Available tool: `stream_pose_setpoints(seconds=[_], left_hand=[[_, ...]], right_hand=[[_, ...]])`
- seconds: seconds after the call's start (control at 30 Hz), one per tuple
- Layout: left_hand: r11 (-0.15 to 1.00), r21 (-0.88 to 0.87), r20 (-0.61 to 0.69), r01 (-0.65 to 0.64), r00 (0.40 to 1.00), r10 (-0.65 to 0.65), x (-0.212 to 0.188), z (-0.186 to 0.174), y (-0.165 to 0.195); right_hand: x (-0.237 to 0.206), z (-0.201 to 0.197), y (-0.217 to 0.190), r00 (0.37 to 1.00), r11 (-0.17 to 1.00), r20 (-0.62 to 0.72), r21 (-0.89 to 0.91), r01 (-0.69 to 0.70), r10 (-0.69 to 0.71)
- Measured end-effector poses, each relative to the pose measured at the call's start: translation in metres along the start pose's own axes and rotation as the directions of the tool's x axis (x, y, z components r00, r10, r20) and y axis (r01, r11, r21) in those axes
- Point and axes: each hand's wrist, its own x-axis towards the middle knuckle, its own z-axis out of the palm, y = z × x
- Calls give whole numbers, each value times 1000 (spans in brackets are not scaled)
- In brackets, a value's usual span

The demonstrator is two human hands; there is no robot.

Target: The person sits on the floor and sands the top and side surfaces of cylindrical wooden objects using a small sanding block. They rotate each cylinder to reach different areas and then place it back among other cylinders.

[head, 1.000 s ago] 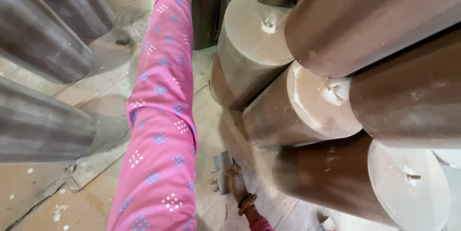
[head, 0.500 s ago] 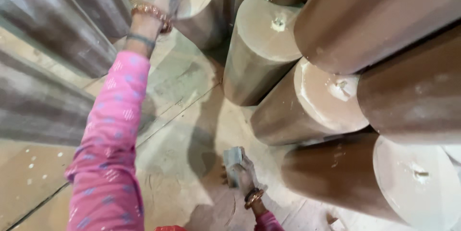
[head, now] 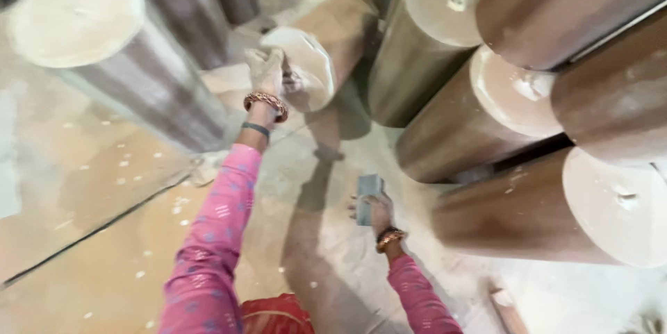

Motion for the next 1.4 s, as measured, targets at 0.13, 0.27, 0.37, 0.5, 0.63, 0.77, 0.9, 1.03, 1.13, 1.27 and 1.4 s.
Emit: stream_pose_setpoints(seconds=[0.13,0.27,0.37,0.5,0.63,0.77,0.9,1.03,1.13,1.27,1.4], left_hand=[[998,-63,84,16,996,-11,-36,18,-23],[991,-133,103,28,995,-14,-67,47,-37],[984,-174,121,45,992,-25,-78,67,-42],[978,-198,152,66,988,-36,-79,86,-44],[974,-214,180,75,983,-36,-83,95,-46],[969,-237,208,67,978,-16,-97,105,-44],[956,-288,223,50,975,16,-106,107,-33],[935,-348,212,64,977,12,-125,86,-51],[912,-405,144,67,990,-9,-166,58,-86],[874,-483,-69,-51,997,20,-225,11,-94],[859,-302,-395,-413,874,282,-312,-33,-78]], right_hand=[[-10,10,-6,997,996,-60,-82,46,-51],[-12,14,-6,997,998,-51,-30,58,-60],[-9,11,-3,996,998,-65,-26,54,-56],[-3,2,2,998,999,-46,-20,36,-37],[0,-3,5,999,998,-25,50,33,-32],[1,-2,5,999,999,-30,12,33,-32],[-2,0,2,999,1000,-37,-16,26,-26],[-4,3,-3,999,999,-18,-26,37,-37],[-6,5,-8,1000,999,1,27,19,-19],[-15,10,-11,999,993,7,110,-51,51],[-36,11,-11,987,995,-158,101,-4,20]])
